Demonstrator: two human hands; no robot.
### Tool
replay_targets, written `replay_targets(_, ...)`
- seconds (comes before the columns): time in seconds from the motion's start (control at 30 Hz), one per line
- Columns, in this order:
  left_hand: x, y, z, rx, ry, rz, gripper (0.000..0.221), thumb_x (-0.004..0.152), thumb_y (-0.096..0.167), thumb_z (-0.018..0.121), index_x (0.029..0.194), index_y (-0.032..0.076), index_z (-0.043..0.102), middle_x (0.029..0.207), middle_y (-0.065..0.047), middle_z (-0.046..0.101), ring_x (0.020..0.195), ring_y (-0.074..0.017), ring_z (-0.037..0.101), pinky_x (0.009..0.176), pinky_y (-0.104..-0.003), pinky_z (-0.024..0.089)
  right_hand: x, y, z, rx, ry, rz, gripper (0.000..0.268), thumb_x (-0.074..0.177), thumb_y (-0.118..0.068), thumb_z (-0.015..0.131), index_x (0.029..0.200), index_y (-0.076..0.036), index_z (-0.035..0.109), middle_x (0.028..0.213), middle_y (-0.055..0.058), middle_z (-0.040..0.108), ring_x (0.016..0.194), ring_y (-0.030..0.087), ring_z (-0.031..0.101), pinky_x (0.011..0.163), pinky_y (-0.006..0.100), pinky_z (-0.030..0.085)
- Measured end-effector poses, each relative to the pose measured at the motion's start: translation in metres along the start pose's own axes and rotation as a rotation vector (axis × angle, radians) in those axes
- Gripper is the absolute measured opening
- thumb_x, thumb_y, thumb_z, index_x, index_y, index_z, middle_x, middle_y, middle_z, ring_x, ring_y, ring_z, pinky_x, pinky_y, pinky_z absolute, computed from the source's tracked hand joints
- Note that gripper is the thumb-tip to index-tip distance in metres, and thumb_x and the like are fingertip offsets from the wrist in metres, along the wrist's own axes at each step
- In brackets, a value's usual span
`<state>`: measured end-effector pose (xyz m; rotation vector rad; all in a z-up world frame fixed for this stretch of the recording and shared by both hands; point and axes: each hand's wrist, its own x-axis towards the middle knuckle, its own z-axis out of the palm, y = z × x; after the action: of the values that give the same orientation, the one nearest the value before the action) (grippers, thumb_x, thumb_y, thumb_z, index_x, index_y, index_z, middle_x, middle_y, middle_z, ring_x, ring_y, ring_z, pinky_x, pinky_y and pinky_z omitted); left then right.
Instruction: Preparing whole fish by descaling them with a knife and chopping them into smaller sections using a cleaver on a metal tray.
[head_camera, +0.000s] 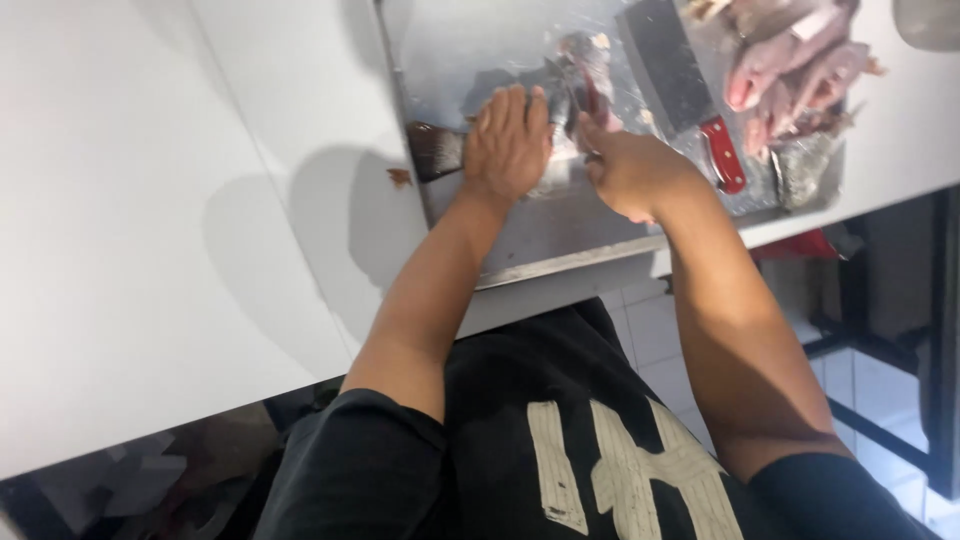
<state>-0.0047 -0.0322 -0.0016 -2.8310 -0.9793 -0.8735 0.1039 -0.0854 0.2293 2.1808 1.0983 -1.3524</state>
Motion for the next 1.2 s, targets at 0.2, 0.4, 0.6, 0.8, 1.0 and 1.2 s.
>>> replay_targets(0.2,0.002,0.003,-0.014,0.003,-0.06,-0.002,0.053,0.089,0.036,0.076,0.127,0.004,0.057,0.11,-0.018,0.06,0.102,-0.0364,0.059,0.083,-0.044,0.052,0.02,0.032,0.025,0.021,0.08,-0.134,0.061,0.098,-0.022,0.037,0.159,-0.015,0.033,0.139,0.023,0.057,0.119,0.05,0.056,0.093,0.054,0.044)
replay_targets(0.4,-0.009,0.014,0.004,-0.006,-0.094,-0.047,0.057,0.089,0.039,0.074,0.132,0.006,0.057,0.12,-0.019,0.064,0.112,-0.0389,0.063,0.094,-0.047,0.053,0.024,0.048,0.043,0.047,0.147,-0.164,0.066,0.096,-0.025,0.033,0.162,-0.024,0.026,0.14,0.024,0.055,0.122,0.053,0.053,0.096,0.055,0.044)
replay_targets(0.6,0.005,-0.001,-0.011,0.122,-0.085,0.015,0.07,0.096,0.058,0.073,0.141,0.008,0.052,0.117,-0.008,0.061,0.11,-0.0278,0.06,0.096,-0.037,0.05,0.022,0.054,0.064,0.167,0.305,-0.31,0.063,0.102,-0.022,0.035,0.163,-0.019,0.019,0.135,0.019,0.063,0.086,0.045,0.069,0.067,0.051,0.051)
replay_targets(0.8,0.04,-0.029,-0.026,-0.388,-0.676,-0.075,0.077,0.082,0.045,0.085,0.129,-0.004,0.049,0.112,-0.019,0.056,0.113,-0.0341,0.058,0.107,-0.041,0.04,-0.032,0.02,0.053,0.142,0.309,-0.096,0.06,0.102,-0.022,0.043,0.162,-0.023,0.033,0.125,0.035,0.064,0.116,0.05,0.063,0.099,0.058,0.051)
replay_targets(1.0,0.055,-0.01,-0.051,-0.389,-0.75,-0.171,0.059,0.083,0.037,0.085,0.118,0.004,0.05,0.11,-0.015,0.061,0.113,-0.0362,0.064,0.099,-0.046,0.05,-0.025,0.037,0.052,0.091,0.306,-0.085,0.056,0.099,-0.026,0.044,0.155,-0.023,0.046,0.126,0.024,0.067,0.112,0.042,0.067,0.092,0.055,0.056)
replay_targets(1.2,0.037,0.008,-0.06,-0.306,-0.604,-0.083,0.048,0.085,0.025,0.081,0.116,0.008,0.048,0.104,-0.007,0.05,0.107,-0.026,0.053,0.096,-0.039,0.04,-0.03,0.039,0.01,0.014,0.176,-0.074,0.055,0.1,-0.025,0.046,0.155,-0.02,0.046,0.121,0.028,0.069,0.062,0.037,0.075,0.074,0.05,0.062)
